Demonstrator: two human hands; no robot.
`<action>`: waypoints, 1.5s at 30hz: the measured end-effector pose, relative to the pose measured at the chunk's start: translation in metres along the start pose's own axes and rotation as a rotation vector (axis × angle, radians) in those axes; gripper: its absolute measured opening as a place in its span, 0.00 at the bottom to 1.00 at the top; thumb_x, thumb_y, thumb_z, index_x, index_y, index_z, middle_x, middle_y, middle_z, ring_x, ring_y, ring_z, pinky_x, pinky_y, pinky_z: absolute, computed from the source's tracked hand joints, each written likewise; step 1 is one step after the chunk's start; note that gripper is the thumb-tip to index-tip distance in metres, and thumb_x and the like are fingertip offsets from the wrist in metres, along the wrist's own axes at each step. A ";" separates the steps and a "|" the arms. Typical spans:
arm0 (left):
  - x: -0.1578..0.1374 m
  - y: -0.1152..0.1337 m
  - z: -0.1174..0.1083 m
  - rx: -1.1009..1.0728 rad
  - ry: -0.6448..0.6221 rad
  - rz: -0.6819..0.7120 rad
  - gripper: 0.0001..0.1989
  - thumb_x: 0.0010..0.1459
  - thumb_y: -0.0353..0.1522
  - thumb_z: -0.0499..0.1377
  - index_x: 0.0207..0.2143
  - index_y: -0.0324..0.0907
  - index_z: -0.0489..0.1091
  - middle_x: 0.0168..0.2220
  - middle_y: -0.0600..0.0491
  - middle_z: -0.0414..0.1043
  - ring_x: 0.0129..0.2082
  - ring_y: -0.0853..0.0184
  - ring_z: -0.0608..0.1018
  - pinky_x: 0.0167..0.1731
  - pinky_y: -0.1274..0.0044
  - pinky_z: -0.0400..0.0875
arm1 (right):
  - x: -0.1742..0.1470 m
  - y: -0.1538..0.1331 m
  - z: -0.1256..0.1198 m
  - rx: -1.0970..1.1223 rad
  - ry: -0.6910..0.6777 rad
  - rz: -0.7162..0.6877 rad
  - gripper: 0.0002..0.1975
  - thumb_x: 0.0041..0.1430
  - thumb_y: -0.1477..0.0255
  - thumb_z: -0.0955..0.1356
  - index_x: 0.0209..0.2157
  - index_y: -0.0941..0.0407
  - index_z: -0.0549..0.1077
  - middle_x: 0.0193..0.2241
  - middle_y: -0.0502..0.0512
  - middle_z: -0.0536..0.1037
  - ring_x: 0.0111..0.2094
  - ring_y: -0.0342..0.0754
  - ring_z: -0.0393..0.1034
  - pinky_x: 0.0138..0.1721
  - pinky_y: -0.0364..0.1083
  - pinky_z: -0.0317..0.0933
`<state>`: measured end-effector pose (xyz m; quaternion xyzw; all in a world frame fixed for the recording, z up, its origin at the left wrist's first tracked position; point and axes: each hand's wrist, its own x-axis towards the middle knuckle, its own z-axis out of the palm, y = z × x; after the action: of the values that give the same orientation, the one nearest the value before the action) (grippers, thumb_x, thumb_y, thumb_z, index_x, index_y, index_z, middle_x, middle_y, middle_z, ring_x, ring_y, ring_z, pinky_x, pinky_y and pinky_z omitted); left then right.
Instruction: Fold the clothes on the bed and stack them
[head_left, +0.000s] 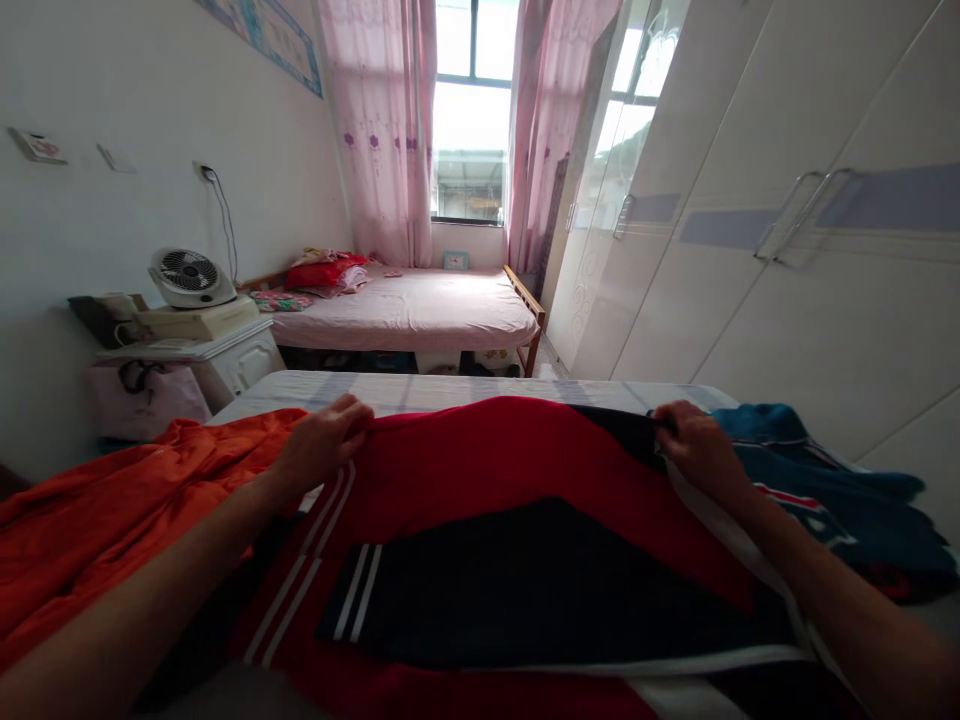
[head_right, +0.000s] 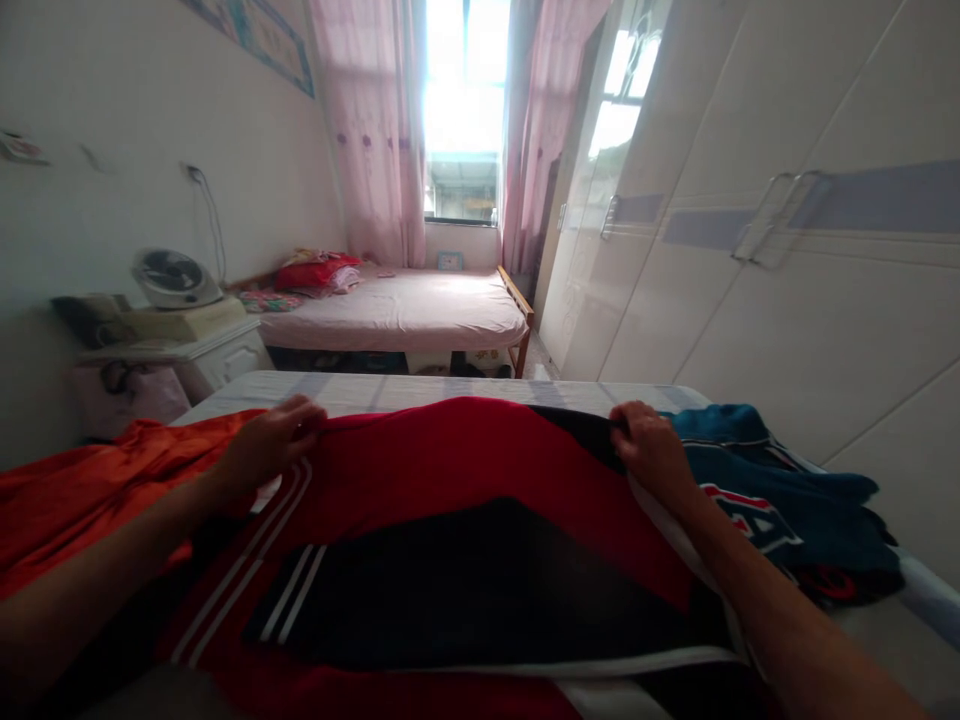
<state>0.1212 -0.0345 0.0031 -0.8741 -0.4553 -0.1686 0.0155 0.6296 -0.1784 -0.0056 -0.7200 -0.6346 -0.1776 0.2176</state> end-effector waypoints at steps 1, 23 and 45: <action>-0.016 0.003 -0.003 0.001 0.010 0.042 0.10 0.60 0.33 0.47 0.38 0.43 0.66 0.42 0.50 0.67 0.38 0.63 0.72 0.39 0.72 0.66 | -0.017 0.003 -0.006 0.009 0.022 -0.050 0.07 0.54 0.71 0.60 0.35 0.54 0.67 0.35 0.59 0.74 0.39 0.55 0.69 0.42 0.51 0.60; -0.038 0.013 0.037 -0.027 -0.164 -0.065 0.23 0.58 0.44 0.45 0.44 0.41 0.73 0.46 0.44 0.73 0.46 0.56 0.75 0.43 0.68 0.70 | 0.005 -0.031 0.013 -0.037 -0.569 0.337 0.16 0.59 0.66 0.59 0.33 0.60 0.76 0.39 0.67 0.77 0.45 0.56 0.71 0.47 0.50 0.61; -0.054 0.011 0.057 -0.088 -0.035 -0.138 0.22 0.60 0.40 0.45 0.48 0.41 0.71 0.49 0.45 0.72 0.49 0.57 0.74 0.46 0.67 0.68 | -0.019 -0.031 -0.051 1.092 -0.443 0.872 0.21 0.47 0.74 0.67 0.46 0.52 0.67 0.30 0.51 0.77 0.25 0.45 0.71 0.29 0.45 0.67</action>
<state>0.1175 -0.0736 -0.0659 -0.8432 -0.5069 -0.1739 -0.0423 0.5973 -0.2184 0.0305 -0.7151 -0.3177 0.4165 0.4629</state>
